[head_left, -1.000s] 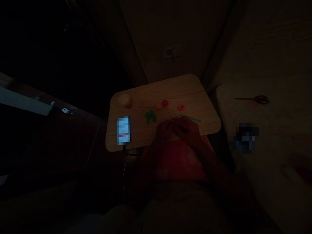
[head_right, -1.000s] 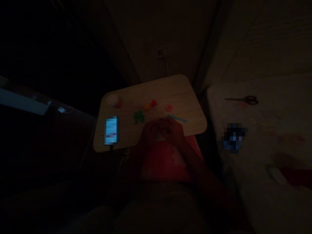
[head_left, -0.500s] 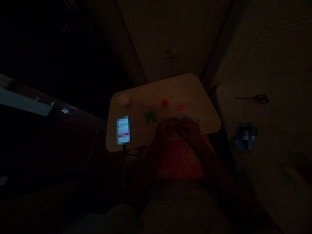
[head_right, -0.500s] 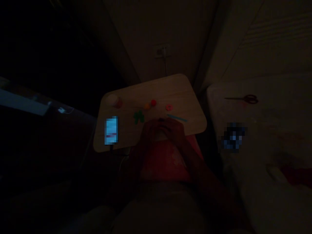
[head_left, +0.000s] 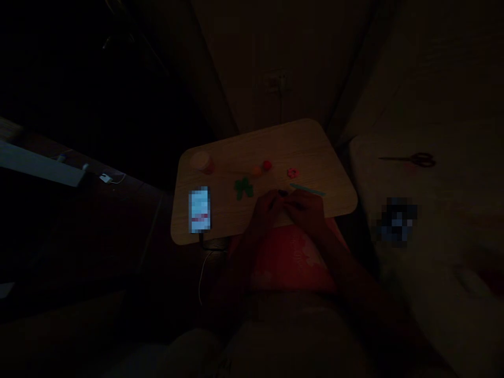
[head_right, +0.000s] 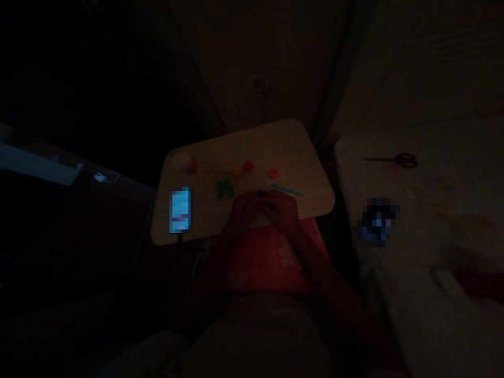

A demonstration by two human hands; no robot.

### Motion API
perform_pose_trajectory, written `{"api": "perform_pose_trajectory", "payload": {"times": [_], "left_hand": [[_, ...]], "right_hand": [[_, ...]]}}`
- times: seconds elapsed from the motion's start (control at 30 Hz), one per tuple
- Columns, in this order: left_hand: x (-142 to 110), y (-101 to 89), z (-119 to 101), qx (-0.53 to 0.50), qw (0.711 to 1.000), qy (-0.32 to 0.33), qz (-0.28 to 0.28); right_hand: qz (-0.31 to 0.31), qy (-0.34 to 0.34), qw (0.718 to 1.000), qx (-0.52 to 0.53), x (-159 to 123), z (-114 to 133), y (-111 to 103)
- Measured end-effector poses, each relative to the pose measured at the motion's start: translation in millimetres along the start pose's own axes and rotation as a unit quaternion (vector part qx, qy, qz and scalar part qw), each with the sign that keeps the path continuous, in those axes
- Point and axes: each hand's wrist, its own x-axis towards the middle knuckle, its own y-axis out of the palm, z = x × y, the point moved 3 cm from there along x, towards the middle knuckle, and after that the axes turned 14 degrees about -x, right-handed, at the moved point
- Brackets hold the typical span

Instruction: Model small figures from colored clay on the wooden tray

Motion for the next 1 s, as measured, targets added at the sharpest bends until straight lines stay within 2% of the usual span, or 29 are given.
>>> {"api": "perform_pose_trajectory", "payload": {"times": [0.2, 0.4, 1.0], "left_hand": [[1.5, -1.2, -2.0, -0.024, 1.000, 0.014, -0.008], [1.7, 0.1, -1.8, -0.037, 0.999, -0.014, -0.020], [5.6, -2.1, -4.8, 0.007, 0.999, 0.005, -0.036]], "right_hand": [[0.000, -0.005, 1.000, 0.009, 0.5, 1.4, 1.2], [-0.001, 0.010, 1.000, 0.002, 1.0, 2.5, 0.1], [-0.008, 0.033, 0.999, 0.005, 1.5, 2.4, -2.0]]}}
